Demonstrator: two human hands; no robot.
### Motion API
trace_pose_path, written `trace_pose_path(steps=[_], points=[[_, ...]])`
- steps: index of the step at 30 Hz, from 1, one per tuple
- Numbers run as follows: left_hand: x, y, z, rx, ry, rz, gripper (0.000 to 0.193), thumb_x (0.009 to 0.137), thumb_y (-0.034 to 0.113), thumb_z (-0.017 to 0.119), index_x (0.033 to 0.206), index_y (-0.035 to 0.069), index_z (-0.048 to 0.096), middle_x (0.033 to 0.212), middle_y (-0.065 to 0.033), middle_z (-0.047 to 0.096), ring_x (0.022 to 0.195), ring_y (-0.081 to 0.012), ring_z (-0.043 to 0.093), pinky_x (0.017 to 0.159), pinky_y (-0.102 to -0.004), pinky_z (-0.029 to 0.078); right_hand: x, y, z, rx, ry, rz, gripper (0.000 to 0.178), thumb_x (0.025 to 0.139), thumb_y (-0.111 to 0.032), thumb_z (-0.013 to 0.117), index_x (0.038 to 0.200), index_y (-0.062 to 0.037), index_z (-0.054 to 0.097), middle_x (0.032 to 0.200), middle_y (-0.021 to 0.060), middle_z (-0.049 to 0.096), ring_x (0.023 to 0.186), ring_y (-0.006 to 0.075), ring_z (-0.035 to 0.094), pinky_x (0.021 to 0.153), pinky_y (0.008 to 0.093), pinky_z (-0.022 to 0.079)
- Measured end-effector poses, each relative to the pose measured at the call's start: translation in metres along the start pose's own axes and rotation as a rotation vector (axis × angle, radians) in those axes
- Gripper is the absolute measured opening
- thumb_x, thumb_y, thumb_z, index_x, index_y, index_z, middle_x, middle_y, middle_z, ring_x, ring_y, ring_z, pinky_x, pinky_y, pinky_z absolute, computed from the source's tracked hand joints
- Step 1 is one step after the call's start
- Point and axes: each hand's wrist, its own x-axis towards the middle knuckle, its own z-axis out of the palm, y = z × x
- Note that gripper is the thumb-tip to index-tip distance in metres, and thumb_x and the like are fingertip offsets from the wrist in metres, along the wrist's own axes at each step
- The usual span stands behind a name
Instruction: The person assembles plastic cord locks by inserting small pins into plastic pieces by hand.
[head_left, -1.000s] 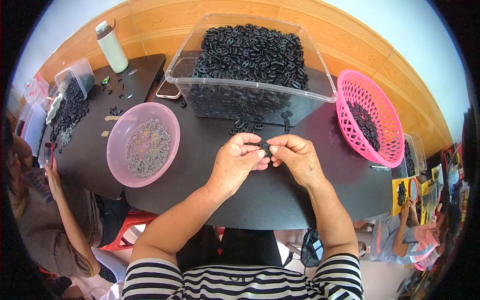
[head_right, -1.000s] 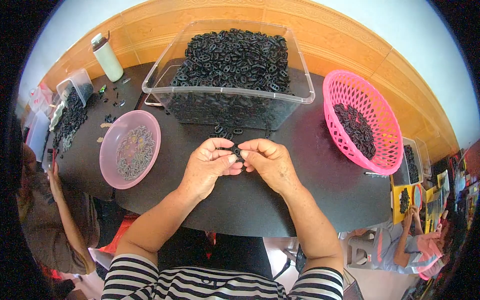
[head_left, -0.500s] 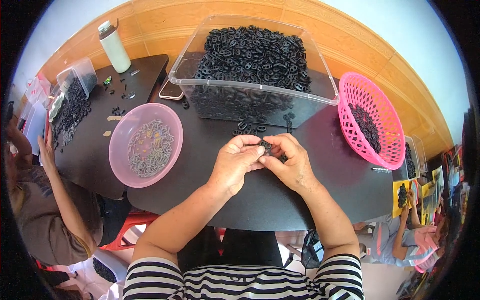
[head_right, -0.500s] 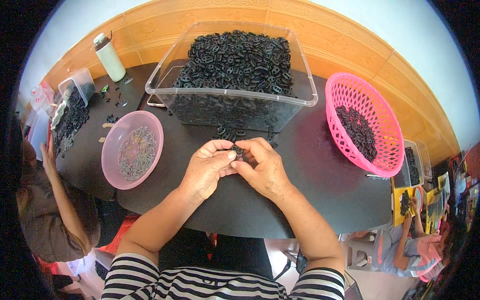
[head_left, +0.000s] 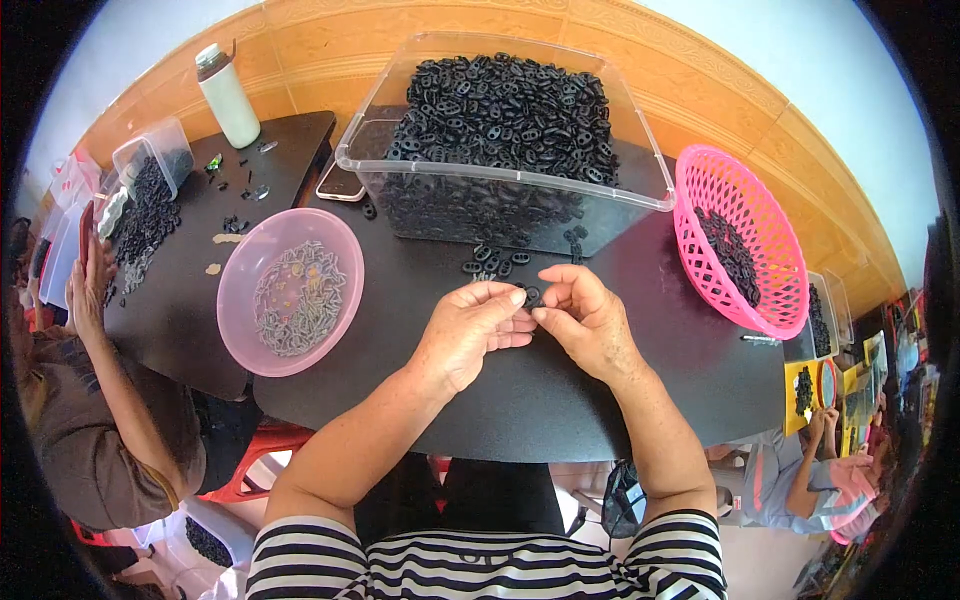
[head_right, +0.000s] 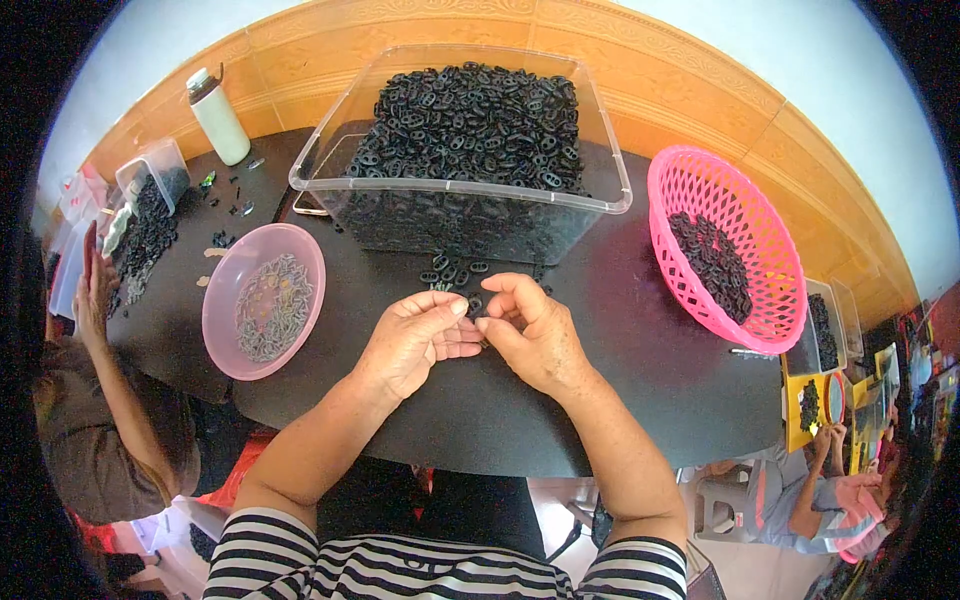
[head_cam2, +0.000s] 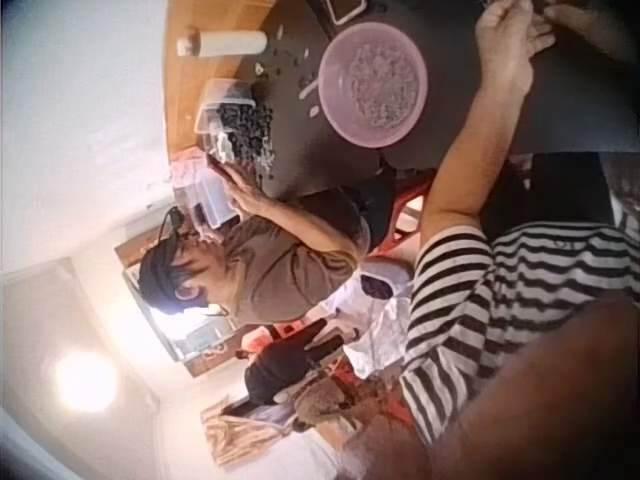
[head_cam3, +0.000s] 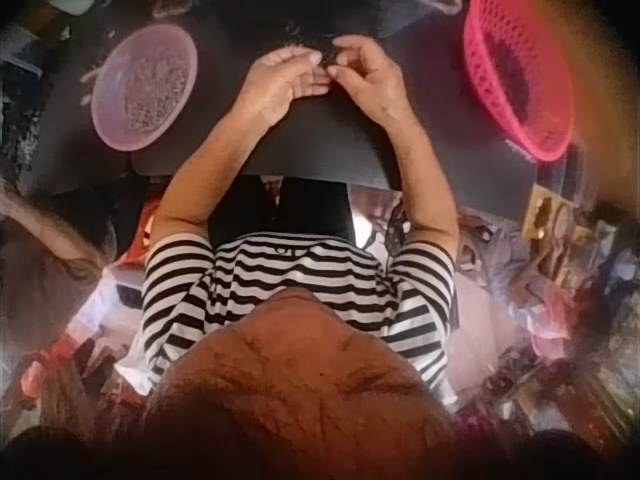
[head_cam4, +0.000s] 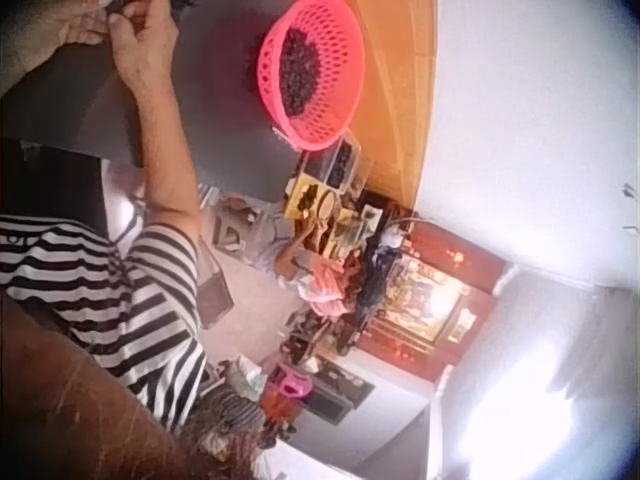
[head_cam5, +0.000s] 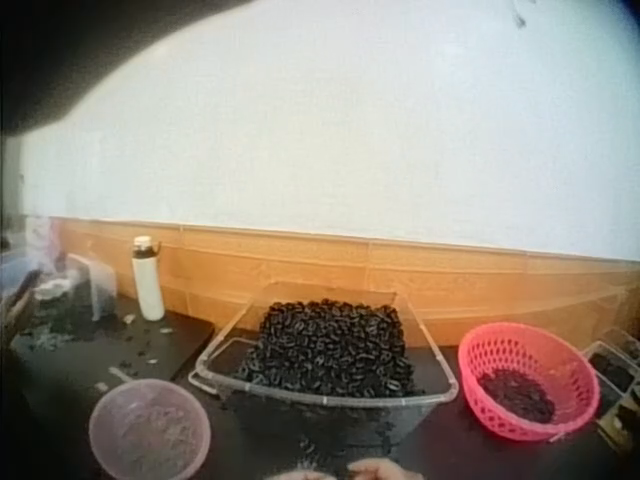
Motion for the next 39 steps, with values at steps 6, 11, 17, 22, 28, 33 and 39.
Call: trace_pose_path(steps=[6, 11, 17, 22, 28, 33, 39], points=[[0.000, 0.000, -0.002, 0.043, 0.019, 0.025, 0.015, 0.083, 0.012, 0.057, 0.092, 0.000, 0.057, 0.081, -0.0087, 0.060, 0.075, -0.0168, 0.059, 0.070, -0.0317, 0.051, 0.000, -0.003, -0.003, 0.024, -0.050, 0.053, 0.032, 0.074, 0.001, 0.060, 0.104, -0.0061, 0.052, 0.075, -0.0021, 0.053, 0.070, 0.0061, 0.052, 0.064, 0.0213, 0.045], [-0.001, 0.001, -0.002, 0.074, 0.016, 0.046, 0.016, 0.083, 0.011, 0.058, 0.093, -0.001, 0.057, 0.081, -0.0092, 0.060, 0.074, -0.0167, 0.059, 0.069, -0.0314, 0.052, -0.001, -0.005, -0.002, 0.188, -0.068, 0.133, 0.031, 0.076, 0.003, 0.058, 0.105, -0.0055, 0.053, 0.077, -0.0032, 0.053, 0.069, 0.0047, 0.051, 0.063, 0.0191, 0.044], [-0.002, 0.002, 0.001, 0.033, 0.012, 0.041, 0.017, 0.083, 0.011, 0.058, 0.093, -0.002, 0.057, 0.081, -0.0112, 0.060, 0.073, -0.0182, 0.060, 0.068, -0.0324, 0.052, 0.000, -0.007, 0.000, 0.302, -0.041, 0.172, 0.028, 0.078, 0.002, 0.056, 0.105, -0.0049, 0.055, 0.077, -0.0030, 0.054, 0.069, 0.0046, 0.051, 0.062, 0.0191, 0.045], [-0.002, 0.005, -0.003, 0.026, 0.005, 0.013, 0.016, 0.082, 0.010, 0.058, 0.093, -0.002, 0.057, 0.080, -0.0113, 0.060, 0.072, -0.0186, 0.060, 0.067, -0.0325, 0.053, -0.002, -0.002, -0.001, 0.223, -0.061, 0.094, 0.028, 0.078, -0.001, 0.058, 0.106, -0.0048, 0.056, 0.079, -0.0015, 0.056, 0.071, 0.0063, 0.053, 0.063, 0.0208, 0.046], [-0.004, 0.010, -0.005, 0.107, -0.056, -0.051, 0.015, 0.083, 0.012, 0.058, 0.091, -0.001, 0.058, 0.079, -0.0098, 0.060, 0.069, -0.0175, 0.060, 0.065, -0.0321, 0.052, -0.003, -0.008, -0.012, -0.194, -0.131, -0.148, 0.029, 0.077, -0.004, 0.060, 0.106, -0.0062, 0.057, 0.075, 0.0006, 0.056, 0.070, 0.0075, 0.054, 0.063, 0.0216, 0.045], [-0.004, 0.008, -0.004, 0.149, -0.085, -0.059, 0.014, 0.083, 0.011, 0.056, 0.091, 0.000, 0.058, 0.075, -0.0096, 0.061, 0.067, -0.0185, 0.061, 0.063, -0.0326, 0.053, -0.005, -0.015, -0.014, -0.010, -0.250, 0.064, 0.030, 0.076, -0.005, 0.062, 0.106, -0.0065, 0.057, 0.074, 0.0017, 0.056, 0.068, 0.0074, 0.053, 0.062, 0.0219, 0.045], [-0.003, 0.008, -0.005, 0.134, -0.092, -0.032, 0.014, 0.083, 0.011, 0.056, 0.091, -0.001, 0.058, 0.076, -0.0095, 0.061, 0.069, -0.0184, 0.062, 0.063, -0.0317, 0.054, -0.003, -0.019, -0.015, -0.378, -0.210, -0.231, 0.029, 0.075, -0.007, 0.060, 0.104, -0.0048, 0.057, 0.083, 0.0094, 0.060, 0.074, 0.0196, 0.060, 0.066, 0.0289, 0.048]])
